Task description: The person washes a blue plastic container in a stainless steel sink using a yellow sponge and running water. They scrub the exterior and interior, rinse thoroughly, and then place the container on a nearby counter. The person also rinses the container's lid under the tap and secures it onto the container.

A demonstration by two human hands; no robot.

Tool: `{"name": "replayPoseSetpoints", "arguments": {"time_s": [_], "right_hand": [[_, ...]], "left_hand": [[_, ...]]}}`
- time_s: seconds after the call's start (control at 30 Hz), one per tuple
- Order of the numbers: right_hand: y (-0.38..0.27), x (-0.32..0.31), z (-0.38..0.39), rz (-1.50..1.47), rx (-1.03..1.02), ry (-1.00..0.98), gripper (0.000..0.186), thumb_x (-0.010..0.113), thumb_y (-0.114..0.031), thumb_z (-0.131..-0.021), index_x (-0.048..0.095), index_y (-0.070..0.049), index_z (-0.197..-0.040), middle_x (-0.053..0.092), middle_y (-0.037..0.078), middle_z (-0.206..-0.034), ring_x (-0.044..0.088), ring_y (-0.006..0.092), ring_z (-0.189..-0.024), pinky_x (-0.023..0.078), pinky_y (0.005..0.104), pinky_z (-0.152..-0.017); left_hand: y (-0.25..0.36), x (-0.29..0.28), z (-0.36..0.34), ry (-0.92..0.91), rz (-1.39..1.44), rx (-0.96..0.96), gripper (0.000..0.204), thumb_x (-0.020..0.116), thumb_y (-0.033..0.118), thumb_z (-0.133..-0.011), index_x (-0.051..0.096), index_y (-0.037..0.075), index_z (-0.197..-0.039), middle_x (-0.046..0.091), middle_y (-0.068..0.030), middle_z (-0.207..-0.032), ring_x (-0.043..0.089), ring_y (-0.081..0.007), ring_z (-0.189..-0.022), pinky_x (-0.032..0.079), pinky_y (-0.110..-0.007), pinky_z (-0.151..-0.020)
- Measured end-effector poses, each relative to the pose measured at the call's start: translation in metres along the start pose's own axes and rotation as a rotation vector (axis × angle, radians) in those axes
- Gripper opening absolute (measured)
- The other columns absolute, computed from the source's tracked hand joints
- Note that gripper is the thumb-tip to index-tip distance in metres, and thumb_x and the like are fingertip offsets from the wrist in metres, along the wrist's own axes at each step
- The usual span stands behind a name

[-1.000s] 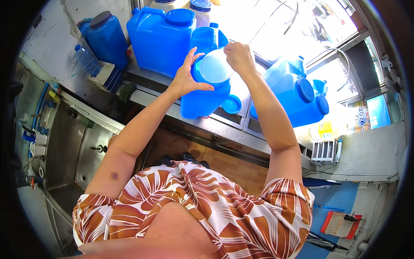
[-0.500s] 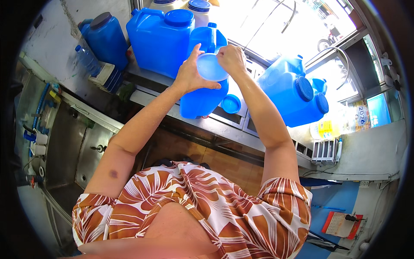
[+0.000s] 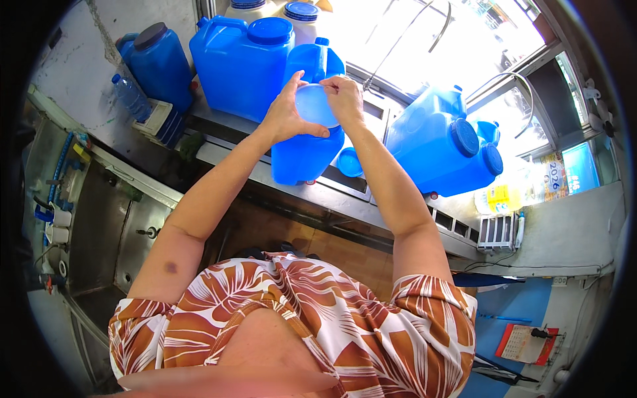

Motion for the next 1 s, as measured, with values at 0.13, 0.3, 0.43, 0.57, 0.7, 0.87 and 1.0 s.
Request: {"name": "replayPoseSetpoints", "arguments": {"time_s": [0.13,0.3,0.43,0.57,0.7,0.87,1.0], "right_hand": [[-0.004,0.005,-0.001,0.096,0.01,-0.002,0.016,0.064,-0.009,-0.08,0.073,-0.008,-0.093,0.071,0.013,-0.085,0.068,0.0245,-0.08,0.052,0.0357,-0.076],[-0.007,0.005,0.001,0.163,0.01,0.013,0.017,0.062,-0.008,-0.081,0.072,-0.007,-0.094,0.07,0.014,-0.087,0.068,0.0288,-0.084,0.051,0.0385,-0.079],[-0.006,0.007,0.002,0.104,0.066,-0.019,0.014,0.06,-0.008,-0.082,0.07,-0.006,-0.092,0.068,0.015,-0.094,0.065,0.0325,-0.092,0.05,0.0415,-0.082],[-0.008,0.011,0.001,0.119,0.05,0.004,0.012,0.06,-0.007,-0.082,0.069,-0.006,-0.091,0.065,0.017,-0.095,0.063,0.0347,-0.094,0.049,0.0433,-0.083],[-0.008,0.017,-0.001,0.141,0.045,0.04,0.012,0.061,-0.006,-0.081,0.068,-0.006,-0.09,0.063,0.018,-0.092,0.062,0.0357,-0.092,0.048,0.0446,-0.082],[-0.011,0.018,-0.002,0.138,0.004,0.037,0.011,0.06,-0.006,-0.082,0.068,-0.005,-0.089,0.063,0.018,-0.092,0.062,0.0362,-0.09,0.048,0.0458,-0.081],[-0.011,0.017,0.001,0.163,0.017,0.037,0.011,0.059,-0.006,-0.083,0.068,-0.005,-0.088,0.063,0.018,-0.092,0.062,0.0365,-0.09,0.048,0.0468,-0.081]], "left_hand": [[-0.002,-0.001,-0.001,0.001,-0.008,0.003,0.135,0.093,0.044,-0.041,0.023,-0.001,-0.147,0.048,-0.0206,-0.134,0.05,-0.035,-0.124,0.04,-0.041,-0.105],[-0.002,0.001,0.003,0.027,-0.017,0.044,0.135,0.093,0.045,-0.041,0.023,-0.002,-0.146,0.047,-0.0221,-0.134,0.049,-0.0359,-0.124,0.04,-0.042,-0.105],[0.008,-0.004,-0.002,-0.029,-0.117,0.08,0.132,0.091,0.053,-0.04,0.031,-0.004,-0.143,0.047,-0.0243,-0.135,0.049,-0.0369,-0.125,0.041,-0.041,-0.105],[0.01,-0.006,-0.03,-0.322,-0.444,-0.107,0.13,0.085,0.066,-0.037,0.043,-0.006,-0.138,0.047,-0.0259,-0.135,0.049,-0.037,-0.125,0.042,-0.04,-0.104],[0.019,-0.001,-0.04,-0.402,-0.624,-0.062,0.118,0.08,0.066,-0.04,0.052,-0.008,-0.128,0.054,-0.0245,-0.125,0.054,-0.0368,-0.119,0.044,-0.04,-0.102],[0.024,-0.002,-0.031,-0.175,-0.556,0.156,0.098,0.077,0.057,-0.046,0.058,-0.008,-0.116,0.058,-0.0244,-0.114,0.057,-0.0375,-0.109,0.046,-0.04,-0.098],[0.026,-0.002,-0.027,-0.122,-0.551,0.249,0.091,0.076,0.057,-0.047,0.061,-0.01,-0.107,0.061,-0.0261,-0.107,0.057,-0.0382,-0.104,0.048,-0.041,-0.094]]}}
Point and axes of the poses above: each hand's wrist, its own z-axis away from the middle knuckle, its own x-axis out of the palm, y = z × x, the point moved 7 cm from there along -z, towards the middle knuckle
